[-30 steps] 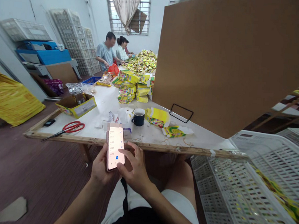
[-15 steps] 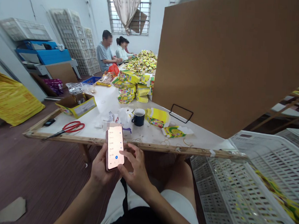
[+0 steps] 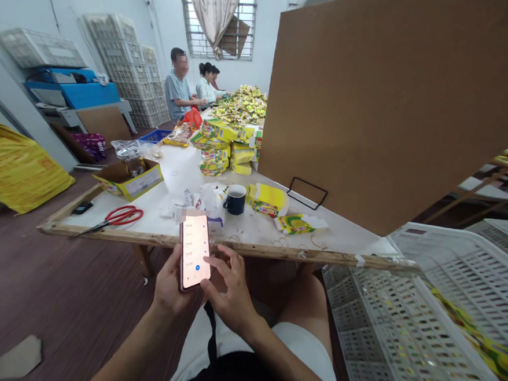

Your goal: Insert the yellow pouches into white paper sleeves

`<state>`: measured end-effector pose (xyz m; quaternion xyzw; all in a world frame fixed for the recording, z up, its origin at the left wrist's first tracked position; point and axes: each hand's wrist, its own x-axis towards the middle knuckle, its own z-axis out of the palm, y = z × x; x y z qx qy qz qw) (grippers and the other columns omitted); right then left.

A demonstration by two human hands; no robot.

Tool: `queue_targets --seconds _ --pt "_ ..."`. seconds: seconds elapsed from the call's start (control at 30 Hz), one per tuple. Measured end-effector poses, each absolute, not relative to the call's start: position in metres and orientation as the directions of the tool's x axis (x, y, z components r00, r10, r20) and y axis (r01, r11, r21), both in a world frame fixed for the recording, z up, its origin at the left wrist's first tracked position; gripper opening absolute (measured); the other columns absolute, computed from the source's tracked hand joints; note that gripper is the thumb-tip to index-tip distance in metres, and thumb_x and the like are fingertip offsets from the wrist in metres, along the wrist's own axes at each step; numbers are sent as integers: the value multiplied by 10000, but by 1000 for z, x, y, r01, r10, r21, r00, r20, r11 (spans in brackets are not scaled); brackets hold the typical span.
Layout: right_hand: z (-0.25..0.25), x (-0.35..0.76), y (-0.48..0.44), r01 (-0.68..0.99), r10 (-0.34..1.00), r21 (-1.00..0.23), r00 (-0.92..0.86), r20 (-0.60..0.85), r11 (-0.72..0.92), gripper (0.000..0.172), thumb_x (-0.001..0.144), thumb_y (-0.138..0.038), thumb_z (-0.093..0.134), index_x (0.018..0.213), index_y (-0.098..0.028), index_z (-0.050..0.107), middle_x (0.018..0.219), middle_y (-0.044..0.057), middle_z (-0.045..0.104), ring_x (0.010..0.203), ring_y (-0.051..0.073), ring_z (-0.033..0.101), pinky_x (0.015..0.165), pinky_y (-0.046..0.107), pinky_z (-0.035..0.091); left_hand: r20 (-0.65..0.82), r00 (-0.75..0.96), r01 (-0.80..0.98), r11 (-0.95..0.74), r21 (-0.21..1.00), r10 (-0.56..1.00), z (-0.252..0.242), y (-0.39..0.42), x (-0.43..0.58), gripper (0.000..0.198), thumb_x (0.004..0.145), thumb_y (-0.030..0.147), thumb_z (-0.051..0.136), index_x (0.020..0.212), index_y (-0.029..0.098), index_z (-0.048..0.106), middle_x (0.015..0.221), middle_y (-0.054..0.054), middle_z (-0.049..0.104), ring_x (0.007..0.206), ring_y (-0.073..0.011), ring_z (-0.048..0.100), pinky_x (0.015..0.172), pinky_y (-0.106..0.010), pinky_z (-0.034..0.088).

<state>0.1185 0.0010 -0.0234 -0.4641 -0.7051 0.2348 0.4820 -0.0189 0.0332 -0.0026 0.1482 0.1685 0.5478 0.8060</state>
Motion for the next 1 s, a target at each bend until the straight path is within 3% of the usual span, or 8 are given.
queue_targets --seconds 0.4,0.63,0.8,1.0 --pt "-22 120 3 409 889 -799 -80 451 441 409 782 -162 663 1168 -277 594 1316 65 399 1212 259 383 1038 435 325 -94 401 -836 406 369 911 -7 33 -21 470 937 347 328 1048 97 711 1005 -137 749 985 -287 683 969 -388 480" --pt "-20 119 3 406 885 -796 -80 458 449 408 784 -167 657 1175 -264 589 1317 69 399 1218 259 378 1039 435 321 -116 384 -832 397 388 916 -5 32 -20 484 942 330 308 1024 86 718 971 -139 757 914 -272 708 904 -357 520" --pt "-17 117 7 413 874 -781 -86 478 468 431 779 -166 662 1191 -261 580 1323 69 394 1221 255 379 1039 434 323 -172 355 -837 394 380 919 -3 31 -18 476 943 322 315 1001 90 726 936 -137 764 921 -271 706 946 -377 494" --pt "-15 114 7 476 869 -739 -125 480 477 478 754 -181 700 1207 -273 581 1340 69 391 1216 276 387 1031 446 337 -237 258 -826 341 449 937 -2 31 -17 496 949 286 291 951 85 744 963 -152 755 875 -277 717 893 -393 531"
